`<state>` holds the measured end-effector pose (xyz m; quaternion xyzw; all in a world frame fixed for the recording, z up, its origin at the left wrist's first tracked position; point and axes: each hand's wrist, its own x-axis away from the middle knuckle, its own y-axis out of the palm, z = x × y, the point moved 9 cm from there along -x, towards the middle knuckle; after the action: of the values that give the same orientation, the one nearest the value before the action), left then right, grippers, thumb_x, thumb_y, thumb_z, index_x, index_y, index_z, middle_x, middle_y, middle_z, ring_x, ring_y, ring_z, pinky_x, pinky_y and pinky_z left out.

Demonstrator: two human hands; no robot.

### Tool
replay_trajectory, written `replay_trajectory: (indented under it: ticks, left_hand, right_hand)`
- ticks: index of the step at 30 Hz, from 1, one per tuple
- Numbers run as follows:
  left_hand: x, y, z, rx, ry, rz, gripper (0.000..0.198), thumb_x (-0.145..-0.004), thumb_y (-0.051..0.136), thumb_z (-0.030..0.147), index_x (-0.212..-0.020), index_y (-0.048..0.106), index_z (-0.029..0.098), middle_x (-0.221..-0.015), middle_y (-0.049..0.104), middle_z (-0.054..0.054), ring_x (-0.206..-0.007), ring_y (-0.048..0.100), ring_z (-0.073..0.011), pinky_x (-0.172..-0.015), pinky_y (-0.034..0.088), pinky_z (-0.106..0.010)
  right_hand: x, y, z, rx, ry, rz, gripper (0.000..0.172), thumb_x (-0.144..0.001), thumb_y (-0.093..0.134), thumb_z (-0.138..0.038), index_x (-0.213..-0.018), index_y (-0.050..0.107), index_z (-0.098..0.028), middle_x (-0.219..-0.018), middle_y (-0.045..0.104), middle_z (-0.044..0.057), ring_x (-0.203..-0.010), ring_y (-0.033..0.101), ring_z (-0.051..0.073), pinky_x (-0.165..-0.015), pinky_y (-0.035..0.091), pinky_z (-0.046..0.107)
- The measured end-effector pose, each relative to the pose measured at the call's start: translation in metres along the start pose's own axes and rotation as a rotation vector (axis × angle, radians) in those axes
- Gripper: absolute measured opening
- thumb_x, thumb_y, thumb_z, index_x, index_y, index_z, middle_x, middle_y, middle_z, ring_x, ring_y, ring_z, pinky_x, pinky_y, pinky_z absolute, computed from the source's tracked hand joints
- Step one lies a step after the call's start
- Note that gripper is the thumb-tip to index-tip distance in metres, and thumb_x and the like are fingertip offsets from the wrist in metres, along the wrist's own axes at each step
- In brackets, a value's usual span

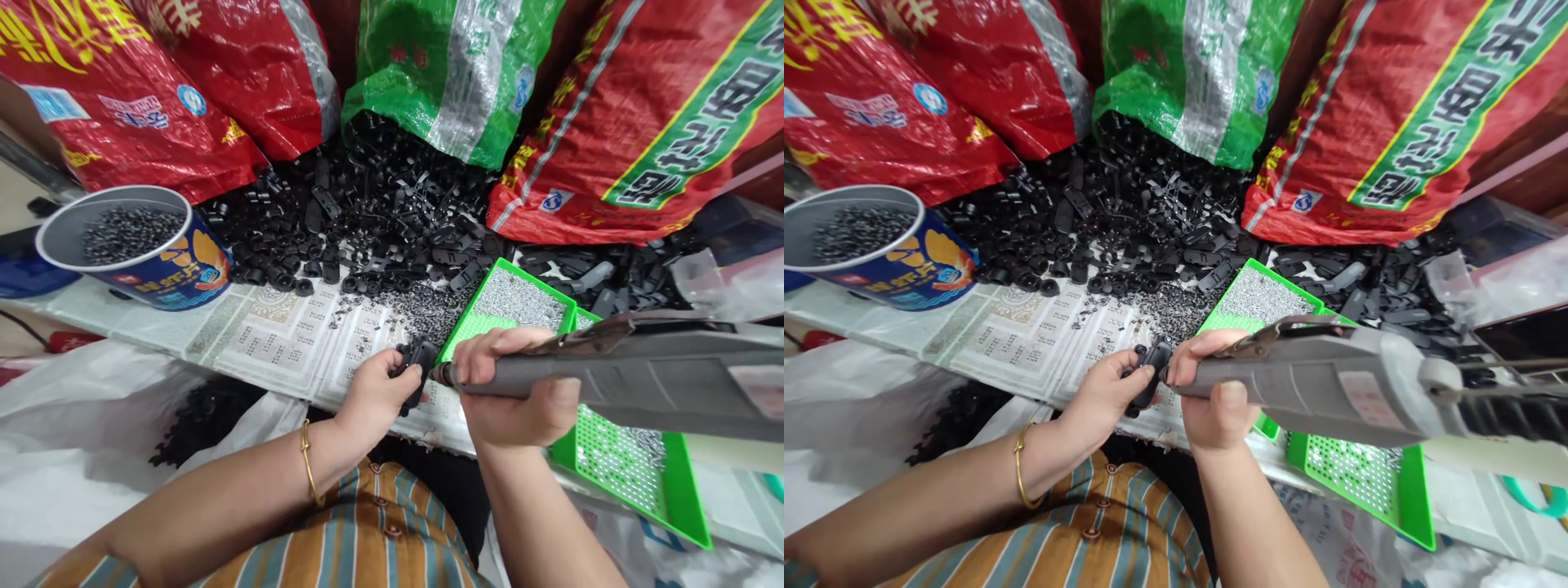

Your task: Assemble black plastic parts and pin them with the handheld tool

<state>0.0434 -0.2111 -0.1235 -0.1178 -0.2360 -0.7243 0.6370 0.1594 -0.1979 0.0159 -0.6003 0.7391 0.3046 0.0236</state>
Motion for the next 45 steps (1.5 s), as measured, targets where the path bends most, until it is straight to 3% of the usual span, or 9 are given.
replay_trajectory:
  ticks: [14, 18, 22, 26, 29, 33, 38, 45]
  left_hand:
    - [0.001, 0.007, -0.005, 0.103, -0.069, -0.040, 0.018, -0.071, 0.057, 0.031, -0.067, 0.047, 0.017, -0.051, 0.058, 0.001, -0.045, 0.053, -0.0091, -0.044, 0.036, -0.019]
    - [0.003, 0.009, -0.004, 0.144, -0.141, -0.103, 0.020, -0.071, 0.060, 0.032, -0.073, 0.051, 0.014, -0.059, 0.061, -0.002, -0.054, 0.059, -0.0108, -0.053, 0.041, -0.020]
    - [0.010, 0.016, -0.002, 0.251, -0.278, -0.214, 0.027, -0.067, 0.068, 0.027, -0.083, 0.051, 0.014, -0.079, 0.065, -0.006, -0.076, 0.065, -0.0162, -0.066, 0.046, -0.023]
    - [0.016, 0.021, 0.003, 0.267, -0.317, -0.301, 0.044, -0.066, 0.070, 0.024, -0.104, 0.046, 0.019, -0.095, 0.064, -0.010, -0.078, 0.066, -0.0200, -0.062, 0.048, -0.027]
    - [0.014, 0.021, 0.003, 0.217, -0.302, -0.310, 0.035, -0.071, 0.064, 0.034, -0.098, 0.046, 0.020, -0.090, 0.063, -0.007, -0.060, 0.065, -0.0172, -0.052, 0.046, -0.026]
    - [0.008, 0.020, 0.000, 0.161, -0.257, -0.266, 0.028, -0.073, 0.061, 0.038, -0.086, 0.045, 0.019, -0.082, 0.064, -0.006, -0.051, 0.063, -0.0147, -0.042, 0.040, -0.020]
    - [0.008, 0.019, -0.005, 0.144, -0.260, -0.226, 0.022, -0.074, 0.059, 0.031, -0.087, 0.045, 0.019, -0.078, 0.065, -0.005, -0.054, 0.064, -0.0144, -0.046, 0.046, -0.022]
    - [0.009, 0.018, -0.004, 0.140, -0.241, -0.194, 0.014, -0.072, 0.054, 0.025, -0.081, 0.048, 0.017, -0.081, 0.065, -0.005, -0.047, 0.058, -0.0096, -0.041, 0.044, -0.021]
  right_hand:
    - [0.007, 0.010, 0.003, -0.006, 0.020, -0.100, 0.029, -0.072, 0.058, -0.047, -0.078, 0.060, -0.019, -0.046, 0.048, -0.005, -0.038, 0.044, 0.012, -0.040, 0.035, 0.027]
    - [-0.008, -0.003, -0.025, 0.064, -0.013, -0.012, 0.040, -0.071, 0.056, -0.056, -0.089, 0.062, -0.021, -0.043, 0.048, -0.006, -0.035, 0.042, 0.012, -0.040, 0.034, 0.028]
    - [-0.016, -0.035, -0.056, 0.253, -0.099, 0.133, 0.031, -0.070, 0.059, -0.041, -0.091, 0.062, -0.019, -0.049, 0.052, -0.004, -0.043, 0.048, 0.013, -0.048, 0.042, 0.031]
    - [-0.007, -0.068, -0.042, 0.311, -0.008, 0.226, 0.034, -0.071, 0.057, -0.044, -0.089, 0.061, -0.016, -0.048, 0.050, -0.004, -0.042, 0.046, 0.012, -0.045, 0.039, 0.028]
    - [0.001, -0.081, -0.030, 0.280, -0.040, 0.266, 0.040, -0.070, 0.054, -0.051, -0.086, 0.059, -0.015, -0.045, 0.049, -0.004, -0.039, 0.045, 0.012, -0.042, 0.037, 0.028]
    - [0.002, -0.083, -0.020, 0.249, -0.058, 0.258, 0.039, -0.070, 0.053, -0.051, -0.085, 0.057, -0.015, -0.046, 0.049, -0.005, -0.039, 0.046, 0.012, -0.041, 0.038, 0.027]
    - [0.000, -0.085, -0.016, 0.245, -0.096, 0.265, 0.035, -0.072, 0.052, -0.048, -0.085, 0.057, -0.016, -0.046, 0.048, -0.005, -0.039, 0.045, 0.012, -0.040, 0.038, 0.026]
    - [-0.002, -0.090, -0.010, 0.251, -0.095, 0.301, 0.036, -0.070, 0.053, -0.049, -0.083, 0.056, -0.015, -0.043, 0.048, -0.006, -0.036, 0.043, 0.011, -0.039, 0.036, 0.025]
